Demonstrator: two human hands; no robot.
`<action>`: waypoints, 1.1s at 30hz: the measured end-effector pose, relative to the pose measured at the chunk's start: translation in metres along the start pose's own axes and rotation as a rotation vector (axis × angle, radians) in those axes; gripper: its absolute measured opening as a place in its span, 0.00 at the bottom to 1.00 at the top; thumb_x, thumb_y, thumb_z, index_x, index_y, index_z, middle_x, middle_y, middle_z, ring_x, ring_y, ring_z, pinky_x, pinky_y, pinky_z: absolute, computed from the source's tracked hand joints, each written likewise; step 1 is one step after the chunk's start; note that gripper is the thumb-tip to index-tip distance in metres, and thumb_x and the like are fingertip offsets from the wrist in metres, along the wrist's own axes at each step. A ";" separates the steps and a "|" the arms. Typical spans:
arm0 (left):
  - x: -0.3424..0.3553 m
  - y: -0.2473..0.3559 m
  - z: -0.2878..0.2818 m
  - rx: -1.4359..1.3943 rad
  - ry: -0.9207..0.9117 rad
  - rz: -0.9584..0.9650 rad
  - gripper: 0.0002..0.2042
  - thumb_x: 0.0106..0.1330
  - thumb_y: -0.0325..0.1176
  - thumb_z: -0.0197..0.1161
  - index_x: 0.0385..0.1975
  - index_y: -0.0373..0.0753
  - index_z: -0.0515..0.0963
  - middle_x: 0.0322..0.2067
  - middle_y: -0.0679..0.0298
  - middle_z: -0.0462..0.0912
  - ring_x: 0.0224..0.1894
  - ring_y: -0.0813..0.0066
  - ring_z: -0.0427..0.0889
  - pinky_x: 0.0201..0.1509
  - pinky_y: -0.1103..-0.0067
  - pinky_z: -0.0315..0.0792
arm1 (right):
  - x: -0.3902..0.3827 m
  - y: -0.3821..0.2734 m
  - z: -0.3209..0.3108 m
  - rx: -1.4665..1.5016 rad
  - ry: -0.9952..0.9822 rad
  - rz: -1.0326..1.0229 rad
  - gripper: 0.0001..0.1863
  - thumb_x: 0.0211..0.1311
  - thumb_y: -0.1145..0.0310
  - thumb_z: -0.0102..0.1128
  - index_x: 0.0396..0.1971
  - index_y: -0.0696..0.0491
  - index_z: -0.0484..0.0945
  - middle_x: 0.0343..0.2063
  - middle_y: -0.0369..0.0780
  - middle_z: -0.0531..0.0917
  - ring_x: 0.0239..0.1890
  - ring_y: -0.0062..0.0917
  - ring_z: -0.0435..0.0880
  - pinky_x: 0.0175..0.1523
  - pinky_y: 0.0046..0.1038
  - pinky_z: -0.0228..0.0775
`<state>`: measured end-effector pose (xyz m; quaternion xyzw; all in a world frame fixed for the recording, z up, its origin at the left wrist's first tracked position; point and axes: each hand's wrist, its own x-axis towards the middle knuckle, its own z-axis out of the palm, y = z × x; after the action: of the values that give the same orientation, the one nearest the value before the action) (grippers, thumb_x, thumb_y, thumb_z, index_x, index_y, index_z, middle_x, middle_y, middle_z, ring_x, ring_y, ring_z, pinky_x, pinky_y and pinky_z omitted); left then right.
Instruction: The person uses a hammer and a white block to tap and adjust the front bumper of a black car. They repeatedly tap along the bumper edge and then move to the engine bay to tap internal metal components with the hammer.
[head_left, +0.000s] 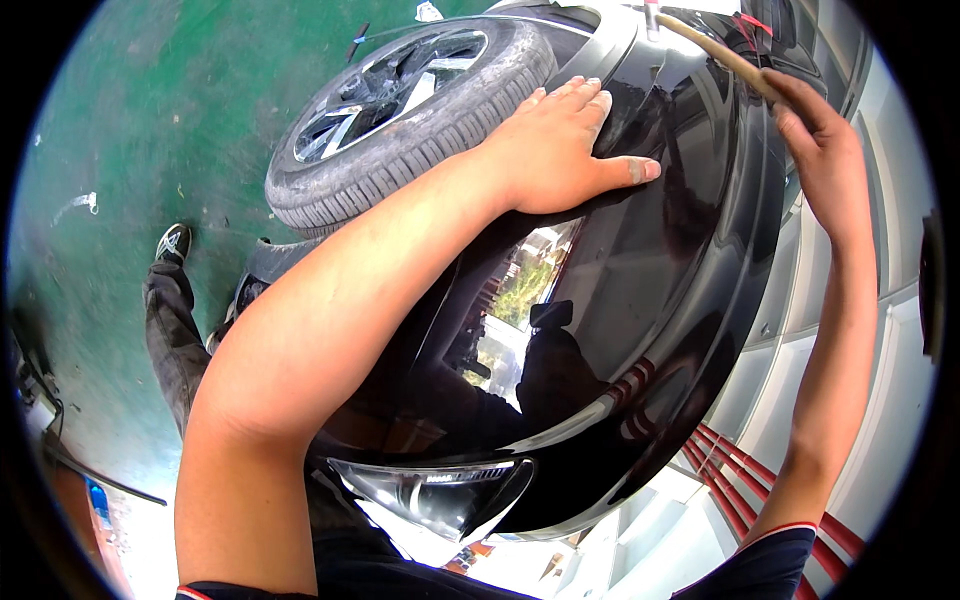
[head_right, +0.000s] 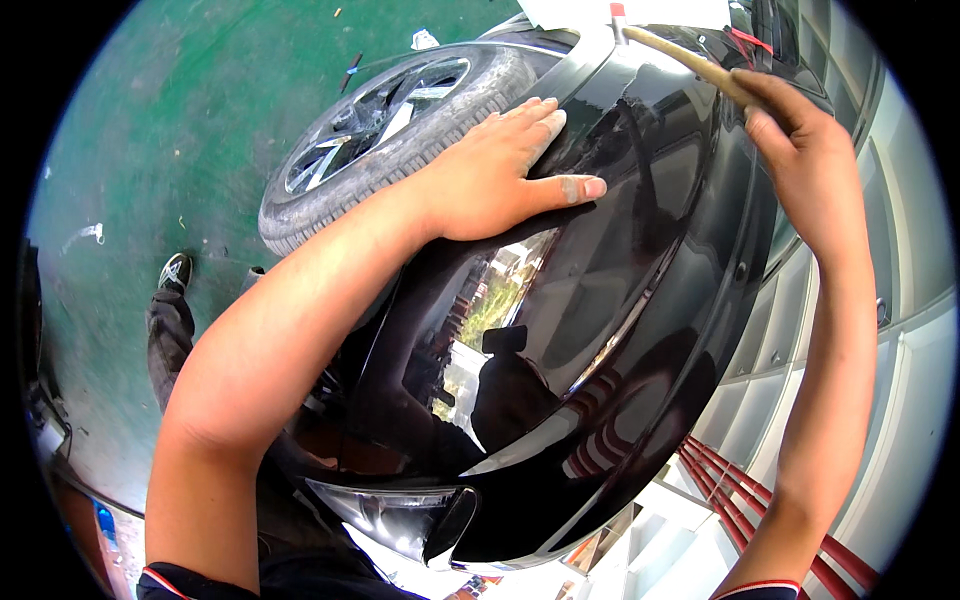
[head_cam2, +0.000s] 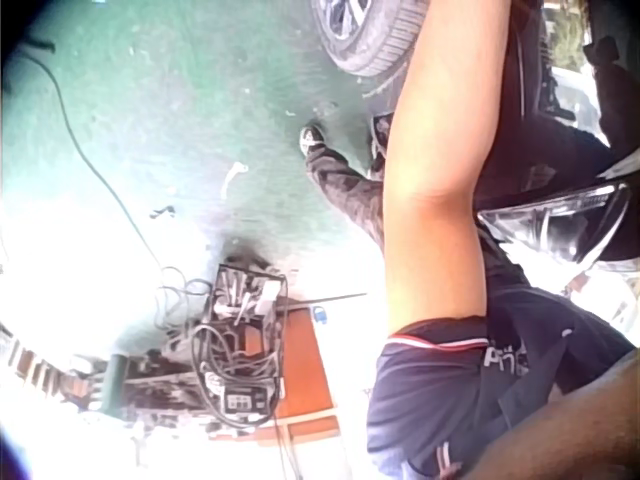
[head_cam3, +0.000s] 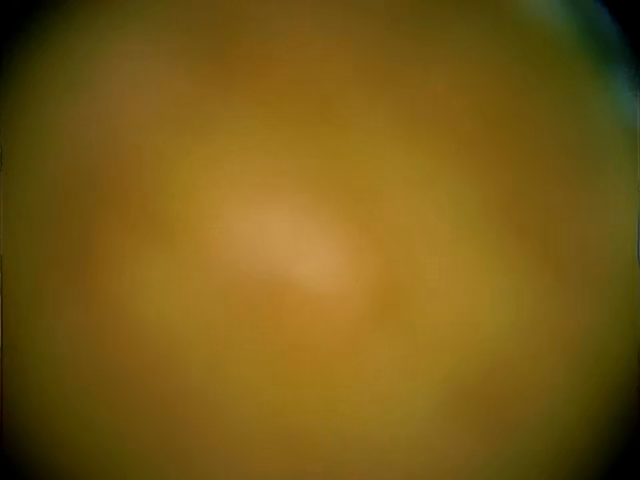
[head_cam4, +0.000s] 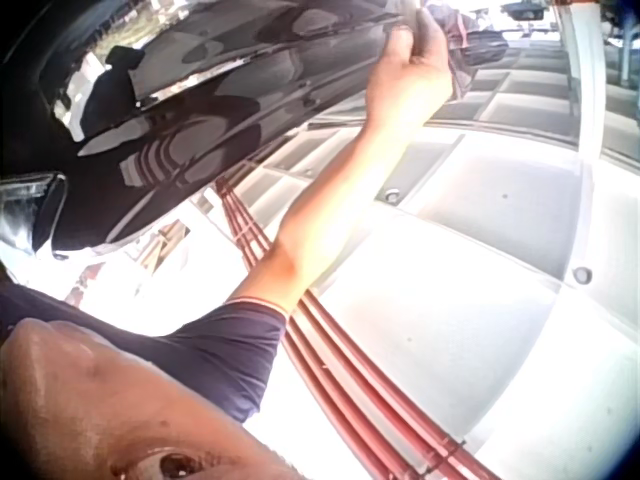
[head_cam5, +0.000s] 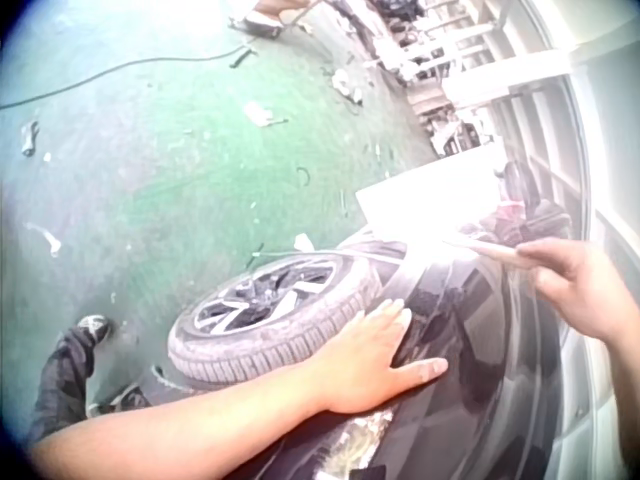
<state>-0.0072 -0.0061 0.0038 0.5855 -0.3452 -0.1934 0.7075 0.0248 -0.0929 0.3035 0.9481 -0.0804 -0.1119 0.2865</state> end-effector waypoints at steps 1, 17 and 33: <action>0.000 0.001 -0.001 0.003 -0.002 0.003 0.54 0.67 0.74 0.52 0.74 0.25 0.57 0.77 0.42 0.51 0.81 0.53 0.47 0.83 0.64 0.41 | 0.000 0.001 -0.001 0.001 0.044 0.012 0.19 0.72 0.67 0.59 0.61 0.49 0.81 0.42 0.40 0.88 0.43 0.22 0.85 0.54 0.25 0.74; -0.006 0.007 -0.008 0.037 -0.020 0.020 0.49 0.69 0.65 0.58 0.73 0.24 0.55 0.76 0.40 0.52 0.81 0.49 0.47 0.83 0.59 0.41 | 0.011 0.002 -0.014 0.059 -0.037 -0.003 0.19 0.69 0.73 0.60 0.58 0.52 0.82 0.45 0.42 0.88 0.43 0.23 0.85 0.54 0.26 0.75; -0.002 0.014 -0.020 0.066 -0.080 0.022 0.48 0.70 0.62 0.58 0.74 0.24 0.55 0.76 0.39 0.50 0.81 0.46 0.46 0.82 0.57 0.42 | 0.028 0.000 -0.024 0.149 -0.067 -0.014 0.18 0.68 0.75 0.60 0.56 0.54 0.83 0.39 0.41 0.87 0.38 0.22 0.83 0.46 0.25 0.75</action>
<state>0.0038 0.0129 0.0147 0.5965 -0.3860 -0.1974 0.6755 0.0579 -0.0861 0.3183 0.9631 -0.0915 -0.1393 0.2116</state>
